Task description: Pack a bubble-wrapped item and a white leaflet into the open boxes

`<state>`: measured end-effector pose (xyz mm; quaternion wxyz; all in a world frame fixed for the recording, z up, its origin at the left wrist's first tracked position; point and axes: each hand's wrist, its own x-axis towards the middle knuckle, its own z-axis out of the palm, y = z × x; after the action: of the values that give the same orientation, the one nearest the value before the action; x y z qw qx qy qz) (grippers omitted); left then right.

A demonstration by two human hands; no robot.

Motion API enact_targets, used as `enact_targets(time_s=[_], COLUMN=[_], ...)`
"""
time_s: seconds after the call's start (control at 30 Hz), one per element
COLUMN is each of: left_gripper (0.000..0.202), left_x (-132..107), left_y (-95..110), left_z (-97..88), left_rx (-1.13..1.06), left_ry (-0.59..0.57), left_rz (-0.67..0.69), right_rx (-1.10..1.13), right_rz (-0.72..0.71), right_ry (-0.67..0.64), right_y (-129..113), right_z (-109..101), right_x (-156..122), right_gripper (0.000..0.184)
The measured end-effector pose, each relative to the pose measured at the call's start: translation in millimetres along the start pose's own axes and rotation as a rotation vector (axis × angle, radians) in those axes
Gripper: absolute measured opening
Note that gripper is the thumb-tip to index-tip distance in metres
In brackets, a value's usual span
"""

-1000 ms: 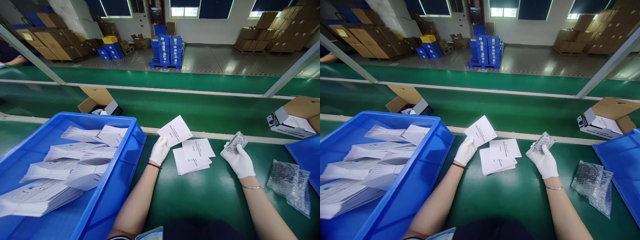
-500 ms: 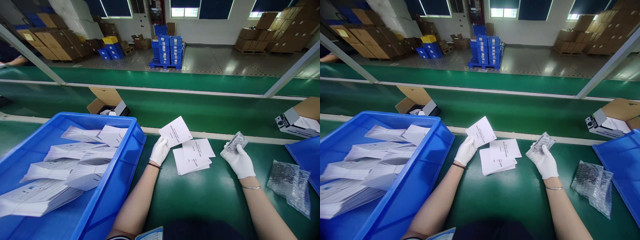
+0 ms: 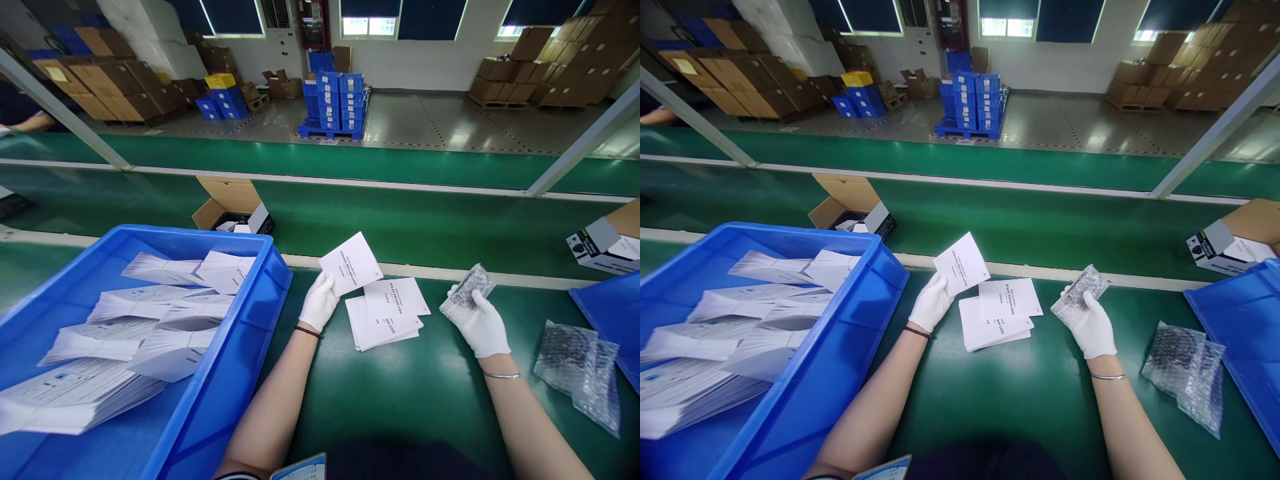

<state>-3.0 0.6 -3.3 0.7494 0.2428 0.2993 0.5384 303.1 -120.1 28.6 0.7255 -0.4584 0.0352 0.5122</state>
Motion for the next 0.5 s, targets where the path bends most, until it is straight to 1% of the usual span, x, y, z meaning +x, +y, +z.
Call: enact_targets(time_s=[0.17,0.37,0.5], left_gripper=[0.037,0.034,0.032], left_x=[0.1,0.1,-0.3], left_y=[0.5,0.5,1.9], left_z=[0.4,0.2,2.1], left_rx=[0.000,-0.013,-0.022], left_ry=[-0.017,0.017,0.028], left_rz=[-0.002,-0.019,-0.032], right_rx=[0.011,0.021,-0.018], right_rz=[0.000,-0.006,-0.052], right_ry=[-0.018,-0.029,-0.099], right_y=[0.1,1.1,2.4], right_z=[0.1,-4.1,-10.1], right_x=[-1.2,2.4,5.2], right_gripper=[0.028,0.028,0.033])
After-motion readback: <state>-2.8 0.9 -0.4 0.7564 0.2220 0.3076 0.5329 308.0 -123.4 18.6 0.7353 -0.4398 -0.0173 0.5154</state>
